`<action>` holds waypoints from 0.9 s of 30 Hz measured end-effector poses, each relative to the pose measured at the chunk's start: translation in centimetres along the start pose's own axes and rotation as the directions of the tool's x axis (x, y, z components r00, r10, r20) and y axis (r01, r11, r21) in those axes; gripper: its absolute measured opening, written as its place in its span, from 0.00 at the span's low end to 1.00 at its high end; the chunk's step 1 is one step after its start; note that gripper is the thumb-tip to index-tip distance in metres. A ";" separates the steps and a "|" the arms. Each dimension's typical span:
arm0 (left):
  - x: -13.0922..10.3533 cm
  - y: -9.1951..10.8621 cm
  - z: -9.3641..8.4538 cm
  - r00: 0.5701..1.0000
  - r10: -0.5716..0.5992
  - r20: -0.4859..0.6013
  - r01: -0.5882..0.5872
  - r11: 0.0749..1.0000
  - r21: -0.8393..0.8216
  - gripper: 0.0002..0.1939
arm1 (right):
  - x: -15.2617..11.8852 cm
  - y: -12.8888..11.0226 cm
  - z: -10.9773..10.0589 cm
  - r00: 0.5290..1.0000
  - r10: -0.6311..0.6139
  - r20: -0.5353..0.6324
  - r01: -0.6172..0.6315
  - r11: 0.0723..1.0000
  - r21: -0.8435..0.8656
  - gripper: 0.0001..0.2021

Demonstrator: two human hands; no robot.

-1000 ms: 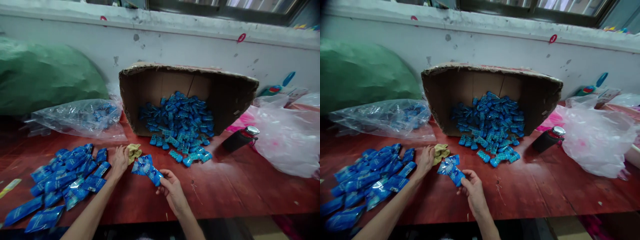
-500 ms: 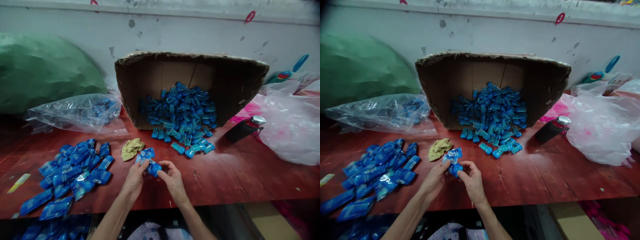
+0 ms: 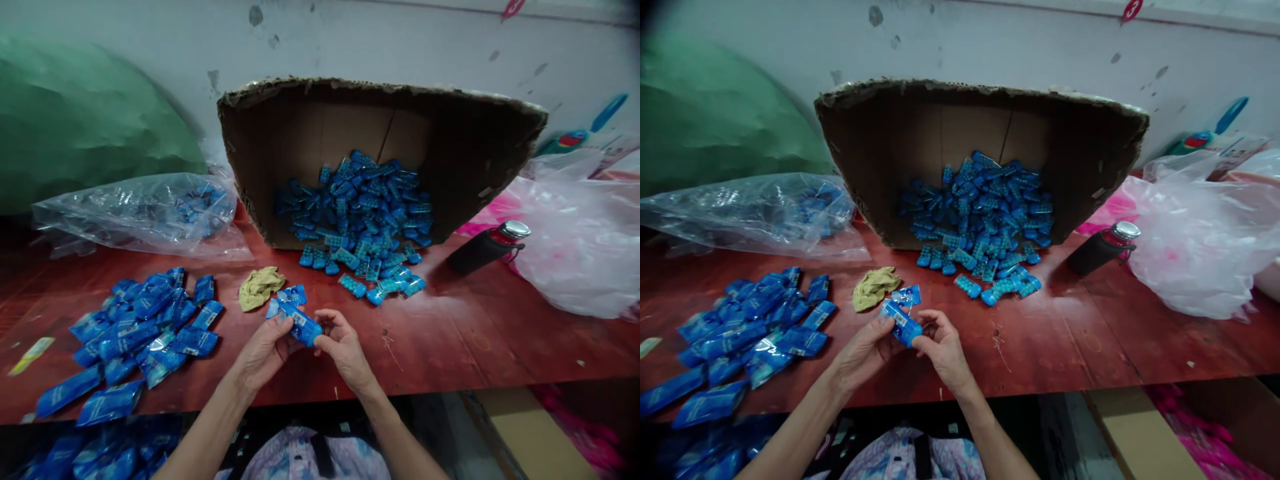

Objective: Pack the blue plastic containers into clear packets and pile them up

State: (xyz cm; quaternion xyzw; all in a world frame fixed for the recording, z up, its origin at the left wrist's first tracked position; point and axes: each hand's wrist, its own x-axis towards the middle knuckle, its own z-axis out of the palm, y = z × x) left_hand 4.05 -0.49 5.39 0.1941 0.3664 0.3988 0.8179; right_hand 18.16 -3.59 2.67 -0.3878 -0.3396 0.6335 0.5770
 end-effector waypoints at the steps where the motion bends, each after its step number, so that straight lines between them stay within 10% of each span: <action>1: -0.2 -0.1 0.0 1.000 -0.003 0.016 0.003 1.000 0.000 0.09 | 0.0 -0.1 -0.2 0.999 0.006 0.040 -0.006 1.000 0.012 0.19; 9: -1.0 -1.0 0.0 1.000 -0.008 0.000 0.008 1.000 -0.009 0.05 | -0.1 0.1 -1.1 0.974 0.076 0.213 -0.078 0.997 0.003 0.18; 18: -1.0 -2.1 1.3 0.974 0.047 -0.221 -0.049 0.999 -0.003 0.08 | -0.3 -0.2 -0.9 0.995 0.037 0.089 -0.023 0.989 -0.146 0.14; 27: -1.0 -2.6 0.6 0.992 -0.038 -0.123 0.044 0.998 0.044 0.07 | -0.8 1.4 -2.3 0.993 0.068 0.101 -0.069 0.998 -0.001 0.13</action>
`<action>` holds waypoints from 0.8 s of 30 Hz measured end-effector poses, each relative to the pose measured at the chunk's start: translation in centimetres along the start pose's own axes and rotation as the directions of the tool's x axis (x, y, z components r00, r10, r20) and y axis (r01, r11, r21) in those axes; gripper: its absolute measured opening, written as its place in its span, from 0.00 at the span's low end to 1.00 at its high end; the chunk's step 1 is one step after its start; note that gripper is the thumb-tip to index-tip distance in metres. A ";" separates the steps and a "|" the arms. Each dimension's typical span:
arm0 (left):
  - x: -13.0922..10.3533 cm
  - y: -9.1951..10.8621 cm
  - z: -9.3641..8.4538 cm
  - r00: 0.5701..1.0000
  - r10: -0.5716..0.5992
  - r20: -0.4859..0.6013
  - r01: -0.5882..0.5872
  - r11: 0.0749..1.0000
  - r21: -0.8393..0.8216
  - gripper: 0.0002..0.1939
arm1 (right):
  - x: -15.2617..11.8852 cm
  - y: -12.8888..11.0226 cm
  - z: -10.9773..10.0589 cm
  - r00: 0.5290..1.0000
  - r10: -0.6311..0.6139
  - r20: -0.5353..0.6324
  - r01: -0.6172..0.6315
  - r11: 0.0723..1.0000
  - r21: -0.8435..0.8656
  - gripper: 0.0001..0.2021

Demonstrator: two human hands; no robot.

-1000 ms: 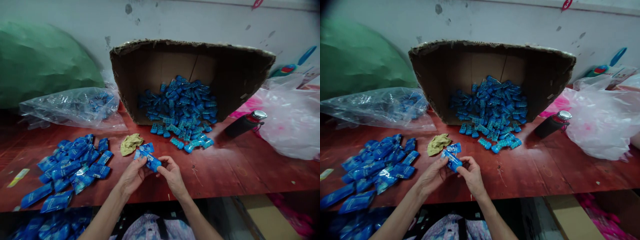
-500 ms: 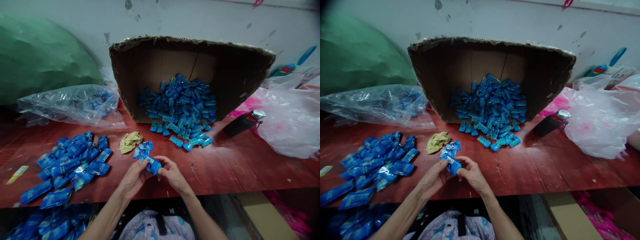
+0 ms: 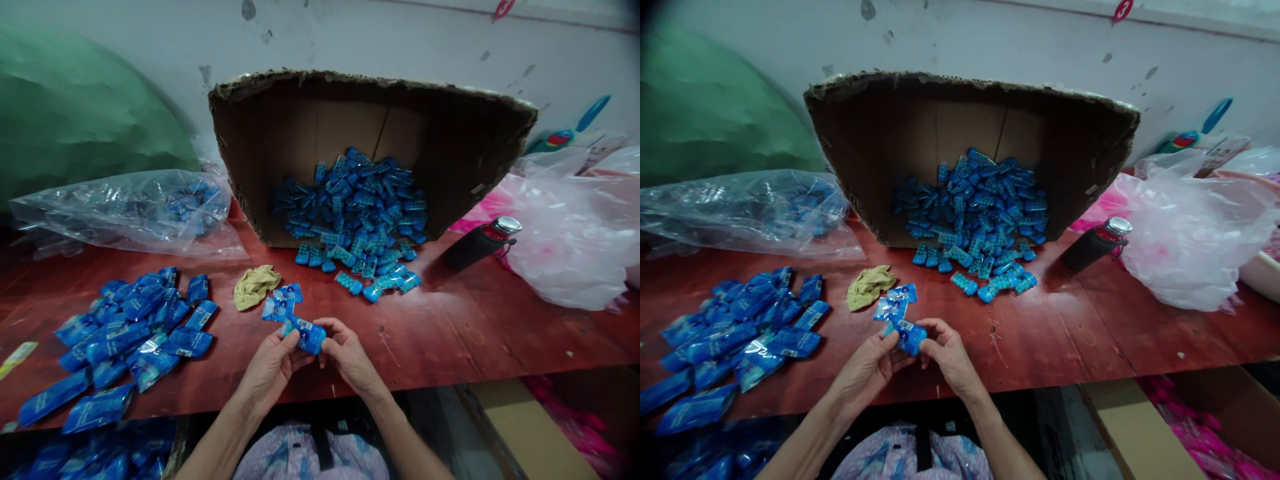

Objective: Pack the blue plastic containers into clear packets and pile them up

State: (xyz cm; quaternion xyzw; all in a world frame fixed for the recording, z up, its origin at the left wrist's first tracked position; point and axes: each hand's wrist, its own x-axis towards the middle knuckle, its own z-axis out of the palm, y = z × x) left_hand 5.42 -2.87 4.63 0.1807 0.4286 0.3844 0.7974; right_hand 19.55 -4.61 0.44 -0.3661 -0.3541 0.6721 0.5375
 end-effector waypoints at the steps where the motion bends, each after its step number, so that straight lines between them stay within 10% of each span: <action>1: 0.1 -0.3 0.0 1.000 0.007 -0.021 -0.007 1.000 -0.010 0.07 | 0.0 0.0 0.1 1.000 0.002 0.001 -0.002 1.000 0.000 0.13; 24: -1.4 -1.1 1.1 0.998 0.006 -0.057 -0.006 1.000 -0.014 0.09 | -0.4 -1.2 1.0 0.999 0.008 -0.052 -0.011 0.998 -0.058 0.17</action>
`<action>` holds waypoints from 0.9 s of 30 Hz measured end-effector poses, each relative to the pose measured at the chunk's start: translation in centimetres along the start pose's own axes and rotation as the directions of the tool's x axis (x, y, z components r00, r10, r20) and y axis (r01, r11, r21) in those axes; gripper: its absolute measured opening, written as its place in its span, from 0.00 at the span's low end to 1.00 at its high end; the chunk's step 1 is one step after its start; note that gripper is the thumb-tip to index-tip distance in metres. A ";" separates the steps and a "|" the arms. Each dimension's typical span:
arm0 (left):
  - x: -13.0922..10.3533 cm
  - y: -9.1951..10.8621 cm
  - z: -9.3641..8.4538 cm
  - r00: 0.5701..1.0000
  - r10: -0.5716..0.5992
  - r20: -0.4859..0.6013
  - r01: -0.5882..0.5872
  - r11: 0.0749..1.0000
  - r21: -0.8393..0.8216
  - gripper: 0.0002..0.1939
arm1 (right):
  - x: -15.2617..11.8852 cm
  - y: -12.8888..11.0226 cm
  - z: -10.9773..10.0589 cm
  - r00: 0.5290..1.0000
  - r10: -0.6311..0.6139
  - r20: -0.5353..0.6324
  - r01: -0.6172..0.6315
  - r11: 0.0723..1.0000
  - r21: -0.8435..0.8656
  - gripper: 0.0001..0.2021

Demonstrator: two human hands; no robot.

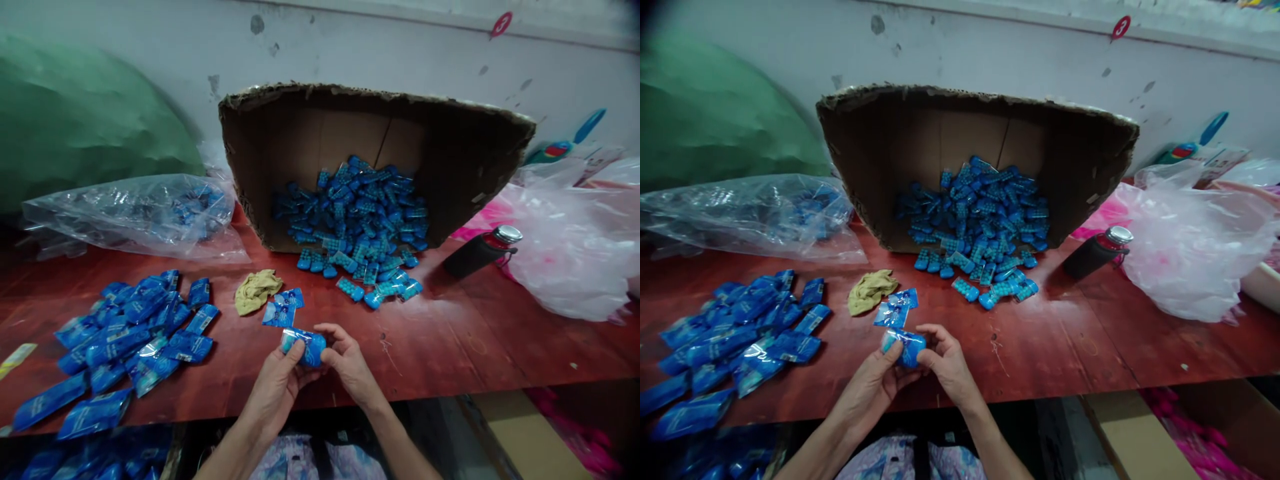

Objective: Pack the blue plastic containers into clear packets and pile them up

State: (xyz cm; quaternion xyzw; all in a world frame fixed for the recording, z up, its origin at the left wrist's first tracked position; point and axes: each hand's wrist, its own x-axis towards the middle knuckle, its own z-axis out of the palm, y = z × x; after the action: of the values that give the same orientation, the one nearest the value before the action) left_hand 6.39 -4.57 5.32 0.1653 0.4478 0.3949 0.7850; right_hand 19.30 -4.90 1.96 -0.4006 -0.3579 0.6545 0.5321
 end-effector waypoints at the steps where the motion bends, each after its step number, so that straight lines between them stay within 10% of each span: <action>1: 0.0 0.0 -0.1 1.000 -0.009 0.014 0.009 1.000 0.003 0.09 | 0.1 0.1 -0.2 1.000 0.010 0.014 -0.010 1.000 0.023 0.17; 13: -0.2 -0.2 -1.5 0.998 -0.018 0.057 0.015 0.999 0.047 0.11 | 0.1 0.9 -0.1 0.959 0.119 0.258 -0.131 0.991 0.030 0.19; 20: -0.8 7.9 -6.6 0.918 0.238 -0.316 -0.295 0.944 -0.146 0.16 | 1.8 0.2 0.8 0.984 0.087 0.158 -0.043 0.963 -0.265 0.12; 24: -1.6 10.4 -8.4 0.778 0.379 -0.501 -0.459 0.887 -0.042 0.16 | 4.3 -1.3 1.1 0.974 -0.197 0.109 0.221 0.748 -0.625 0.08; 27: -1.2 9.2 -7.4 0.803 0.406 -0.436 -0.398 0.910 0.115 0.10 | 6.6 -2.0 2.3 0.941 -0.280 0.191 0.316 0.523 -0.792 0.08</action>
State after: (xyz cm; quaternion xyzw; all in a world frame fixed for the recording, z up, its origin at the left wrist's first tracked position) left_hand -4.43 -0.42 7.64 0.1673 0.5752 0.5755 0.5568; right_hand 17.24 1.88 3.78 -0.5188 -0.6907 0.3241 0.3857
